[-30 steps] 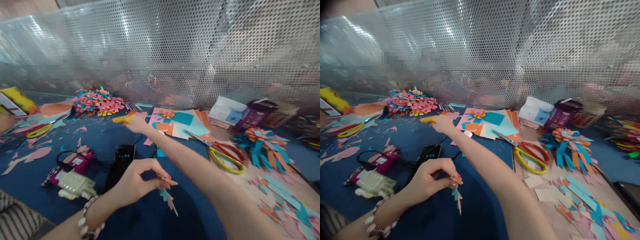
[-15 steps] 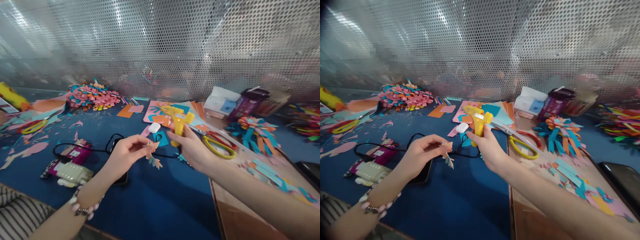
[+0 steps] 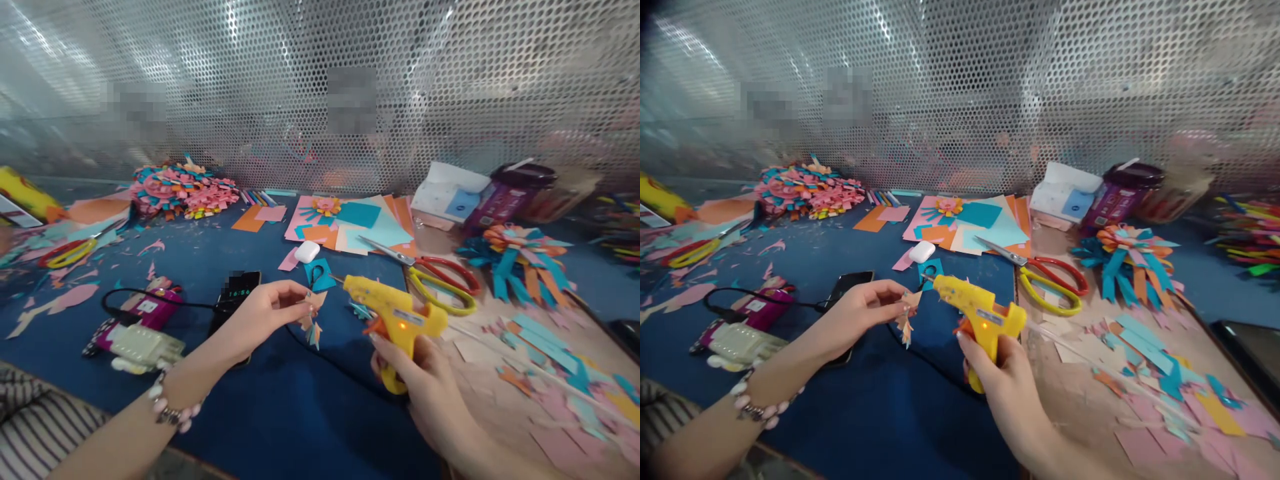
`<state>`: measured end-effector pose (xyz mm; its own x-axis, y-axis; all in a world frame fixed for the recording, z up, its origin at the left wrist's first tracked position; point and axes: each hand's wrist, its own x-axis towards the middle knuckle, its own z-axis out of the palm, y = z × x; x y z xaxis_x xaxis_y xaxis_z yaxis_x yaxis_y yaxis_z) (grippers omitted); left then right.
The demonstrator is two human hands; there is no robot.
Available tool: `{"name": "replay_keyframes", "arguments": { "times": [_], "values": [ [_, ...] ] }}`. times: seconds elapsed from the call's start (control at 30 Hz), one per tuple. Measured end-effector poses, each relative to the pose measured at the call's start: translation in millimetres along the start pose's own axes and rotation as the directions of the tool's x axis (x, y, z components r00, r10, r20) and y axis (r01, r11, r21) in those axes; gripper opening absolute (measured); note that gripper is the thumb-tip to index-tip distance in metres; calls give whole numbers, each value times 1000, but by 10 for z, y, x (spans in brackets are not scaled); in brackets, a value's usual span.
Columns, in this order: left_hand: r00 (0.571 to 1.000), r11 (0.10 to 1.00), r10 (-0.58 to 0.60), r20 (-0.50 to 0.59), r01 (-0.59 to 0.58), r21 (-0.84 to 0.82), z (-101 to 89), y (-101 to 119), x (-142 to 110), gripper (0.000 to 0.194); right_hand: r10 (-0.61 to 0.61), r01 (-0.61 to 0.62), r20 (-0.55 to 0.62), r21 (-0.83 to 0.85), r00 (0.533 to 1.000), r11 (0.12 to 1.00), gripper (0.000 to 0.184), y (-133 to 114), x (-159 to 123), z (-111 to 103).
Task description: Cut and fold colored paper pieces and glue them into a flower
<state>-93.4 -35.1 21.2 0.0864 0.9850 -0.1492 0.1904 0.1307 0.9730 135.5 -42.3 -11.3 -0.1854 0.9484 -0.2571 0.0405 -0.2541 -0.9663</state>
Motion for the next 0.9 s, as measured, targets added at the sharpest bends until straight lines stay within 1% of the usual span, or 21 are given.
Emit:
{"name": "replay_keyframes", "arguments": {
  "times": [0.07,0.13,0.23,0.4,0.47,0.6,0.7,0.8,0.9],
  "values": [
    [1000,1000,6,-10,-6,-16,12,-13,3,26,-29,29,-10,-38,1000,999,48,15,-41,-9],
    [1000,999,6,-25,-6,-33,24,-31,6,27,-44,42,-24,-91,999,995,48,18,-81,-23],
    [999,996,-15,-32,12,-84,43,-52,4,28,-24,24,0,-145,1000,989,47,17,-112,-36],
    [999,992,-26,-24,23,-125,76,-56,-13,25,10,-9,12,-110,1000,994,44,-31,-95,-9],
    [1000,992,-12,-24,9,-125,85,-52,-16,24,28,-23,47,-102,999,995,44,-62,-92,7],
    [996,993,14,-90,-25,-118,94,-46,-19,27,45,-38,104,-61,994,997,46,-78,-110,25],
    [993,994,12,-115,-24,-105,98,-46,-26,27,64,-60,100,-41,993,997,48,-50,-120,33],
    [988,994,35,-151,-50,-99,102,-50,-34,23,105,-102,99,-39,989,994,52,-29,-110,47],
    [988,994,56,-143,-69,-89,103,-47,-43,21,124,-121,87,-48,988,992,51,-29,-95,57]
  ]
}}
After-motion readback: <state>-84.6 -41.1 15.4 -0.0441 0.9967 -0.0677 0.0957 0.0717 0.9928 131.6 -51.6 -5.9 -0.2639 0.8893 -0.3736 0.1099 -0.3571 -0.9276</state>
